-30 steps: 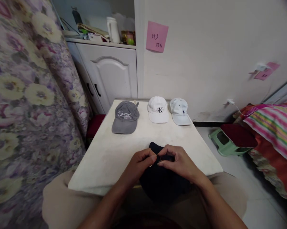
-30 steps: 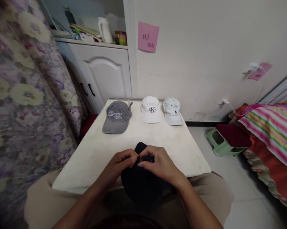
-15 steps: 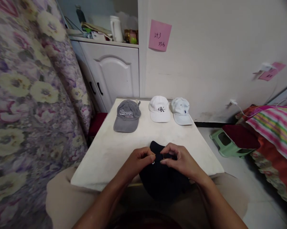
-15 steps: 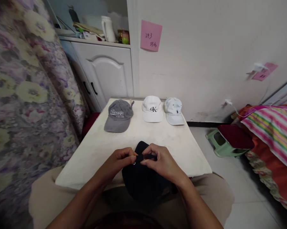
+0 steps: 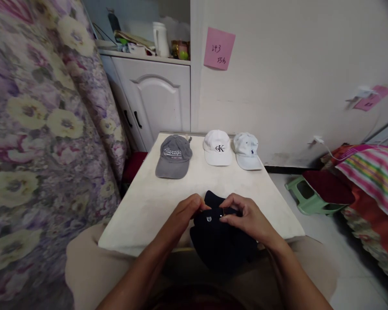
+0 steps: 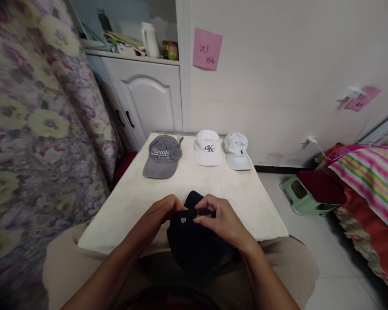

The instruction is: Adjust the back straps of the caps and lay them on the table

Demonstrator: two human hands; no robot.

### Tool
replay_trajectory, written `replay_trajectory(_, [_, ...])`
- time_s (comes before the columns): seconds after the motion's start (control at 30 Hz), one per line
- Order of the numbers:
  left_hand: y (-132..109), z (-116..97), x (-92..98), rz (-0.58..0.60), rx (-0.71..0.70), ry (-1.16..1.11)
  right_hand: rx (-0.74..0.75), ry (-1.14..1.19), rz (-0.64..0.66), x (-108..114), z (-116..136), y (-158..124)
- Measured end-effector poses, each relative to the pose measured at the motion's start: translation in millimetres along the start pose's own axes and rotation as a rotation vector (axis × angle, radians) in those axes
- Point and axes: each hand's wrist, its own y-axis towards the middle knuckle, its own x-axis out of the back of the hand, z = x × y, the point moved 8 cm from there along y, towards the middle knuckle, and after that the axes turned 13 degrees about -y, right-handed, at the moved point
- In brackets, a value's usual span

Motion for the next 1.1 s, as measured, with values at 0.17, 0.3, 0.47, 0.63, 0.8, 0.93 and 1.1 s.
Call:
replay_trajectory(0.17, [0.4, 6.5, -11.1, 0.04, 0.049, 0.063, 0.002, 0.034, 0.018, -3.7, -1.3, 1.6])
replay_trajectory(0.3, [2.5, 13.4, -15.2, 0.072, 0.063, 0.04, -0.006, 0.048, 0.028, -4.6, -2.4, 2.3])
replay_trajectory(0.47, [4.6, 14.7, -13.2, 0.051, 0.02, 0.017, -0.031, 0.088, 0.033, -4.6, -5.0, 3.0])
replay_trajectory(0.63, [5.9, 14.9, -12.4, 0.024, -0.01, -0.014, -0.029, 0.088, 0.033, -4.7, -3.3, 3.5])
replay_trajectory(0.8, [5.7, 13.0, -12.5, 0.019, -0.027, -0.004, -0.022, 0.197, 0.116, -6.7, -1.1, 2.9])
replay_trajectory(0.93, [4.1, 9.7, -15.3, 0.029, -0.019, 0.004, -0.069, 0.269, 0.166, -7.8, -4.9, 2.6])
replay_trajectory(1.1, [4.1, 5.6, -16.8, 0.023, -0.058, 0.09, -0.099, 0.361, 0.197, -10.6, -11.3, 5.4])
